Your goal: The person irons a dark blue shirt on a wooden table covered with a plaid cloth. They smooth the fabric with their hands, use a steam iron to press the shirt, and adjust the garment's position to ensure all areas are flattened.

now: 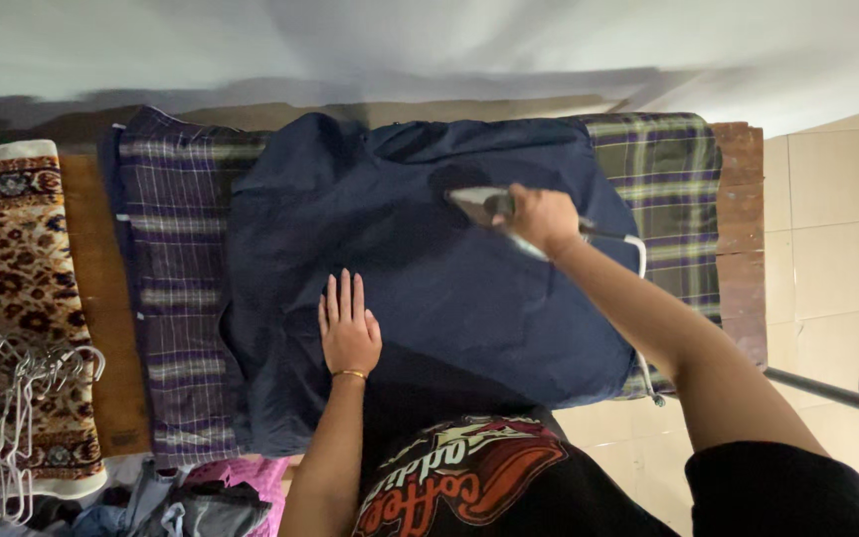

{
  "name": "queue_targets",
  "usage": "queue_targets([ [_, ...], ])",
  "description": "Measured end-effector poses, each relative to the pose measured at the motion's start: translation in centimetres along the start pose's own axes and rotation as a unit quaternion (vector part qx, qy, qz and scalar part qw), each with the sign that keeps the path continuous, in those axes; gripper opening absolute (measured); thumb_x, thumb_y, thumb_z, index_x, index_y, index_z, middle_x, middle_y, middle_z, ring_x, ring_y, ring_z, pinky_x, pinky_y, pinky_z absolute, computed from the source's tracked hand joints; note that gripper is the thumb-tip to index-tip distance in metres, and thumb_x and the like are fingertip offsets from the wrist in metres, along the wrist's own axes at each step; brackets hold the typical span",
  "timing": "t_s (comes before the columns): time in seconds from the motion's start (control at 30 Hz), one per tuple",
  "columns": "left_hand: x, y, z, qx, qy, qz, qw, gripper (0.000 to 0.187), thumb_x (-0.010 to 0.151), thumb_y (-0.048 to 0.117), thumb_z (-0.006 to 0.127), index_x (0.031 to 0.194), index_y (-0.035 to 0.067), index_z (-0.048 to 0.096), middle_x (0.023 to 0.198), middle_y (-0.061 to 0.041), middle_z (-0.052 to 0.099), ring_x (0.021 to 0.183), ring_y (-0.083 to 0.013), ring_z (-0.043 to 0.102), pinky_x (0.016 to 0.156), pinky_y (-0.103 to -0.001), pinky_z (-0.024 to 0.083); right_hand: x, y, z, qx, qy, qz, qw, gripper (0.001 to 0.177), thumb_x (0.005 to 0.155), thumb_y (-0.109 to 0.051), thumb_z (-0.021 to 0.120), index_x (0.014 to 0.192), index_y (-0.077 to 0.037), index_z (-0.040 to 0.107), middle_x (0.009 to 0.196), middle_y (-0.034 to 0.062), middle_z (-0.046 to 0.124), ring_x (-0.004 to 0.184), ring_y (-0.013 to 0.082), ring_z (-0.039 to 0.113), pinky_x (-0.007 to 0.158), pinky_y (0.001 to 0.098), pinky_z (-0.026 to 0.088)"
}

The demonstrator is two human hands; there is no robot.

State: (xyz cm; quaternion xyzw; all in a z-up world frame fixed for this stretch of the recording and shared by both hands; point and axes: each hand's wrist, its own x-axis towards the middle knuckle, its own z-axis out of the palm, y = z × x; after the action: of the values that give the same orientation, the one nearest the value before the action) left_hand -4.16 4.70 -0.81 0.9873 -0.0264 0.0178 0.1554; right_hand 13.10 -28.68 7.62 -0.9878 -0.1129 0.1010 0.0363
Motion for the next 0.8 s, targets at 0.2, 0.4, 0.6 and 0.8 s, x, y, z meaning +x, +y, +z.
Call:
queue_targets([
  [0.2,-0.1,0.0,-0.2,-0.004,0.009,0.003,1.000,0.062,0.097,0.023,0.047,0.156,0.006,0.042,0.166,-0.010,0.035,0.155,-0.0320,0.028,0.126,-0.050,0.023,4.2,0.6,-0.8,-0.001,0.031,0.064,0.997,0.048,0.081,-0.056,0.079,0.098,-0.012,0.070,0.082,0.0141,0.074,0.079,0.0353,0.074,0.068,0.0481,0.058],
  [0.4,-0.2,-0.1,0.0,-0.007,0.041,0.015,0.999,0.062,0.097,0.021,0.049,0.156,0.007,0.043,0.166,-0.010,0.036,0.155,-0.0325,0.029,0.126,-0.050,0.025,0.2,-1.2,-0.5,0.056,-0.019,0.062,0.996,0.044,0.082,-0.054,0.078,0.100,-0.015,0.071,0.083,0.0144,0.075,0.079,0.0356,0.074,0.071,0.0477,0.058],
  [0.6,-0.4,-0.3,0.2,-0.019,0.051,0.023,0.998,0.060,0.097,0.020,0.050,0.155,0.004,0.046,0.165,-0.012,0.039,0.154,-0.0342,0.031,0.125,-0.052,0.025,-11.7,-3.9,3.6,0.037,-0.018,-0.027,0.999,0.029,0.085,-0.041,0.073,0.099,-0.016,0.071,0.079,0.0146,0.074,0.074,0.0352,0.074,0.063,0.0494,0.056],
  [0.8,-0.8,0.6,0.7,0.002,0.079,0.026,0.997,0.060,0.098,0.016,0.051,0.155,0.001,0.047,0.165,-0.015,0.039,0.155,-0.0360,0.031,0.126,-0.053,0.025,-18.3,-2.8,5.6,0.073,0.039,0.053,0.995,0.037,0.082,-0.047,0.079,0.094,-0.013,0.071,0.076,0.0153,0.073,0.069,0.0360,0.073,0.060,0.0487,0.057],
])
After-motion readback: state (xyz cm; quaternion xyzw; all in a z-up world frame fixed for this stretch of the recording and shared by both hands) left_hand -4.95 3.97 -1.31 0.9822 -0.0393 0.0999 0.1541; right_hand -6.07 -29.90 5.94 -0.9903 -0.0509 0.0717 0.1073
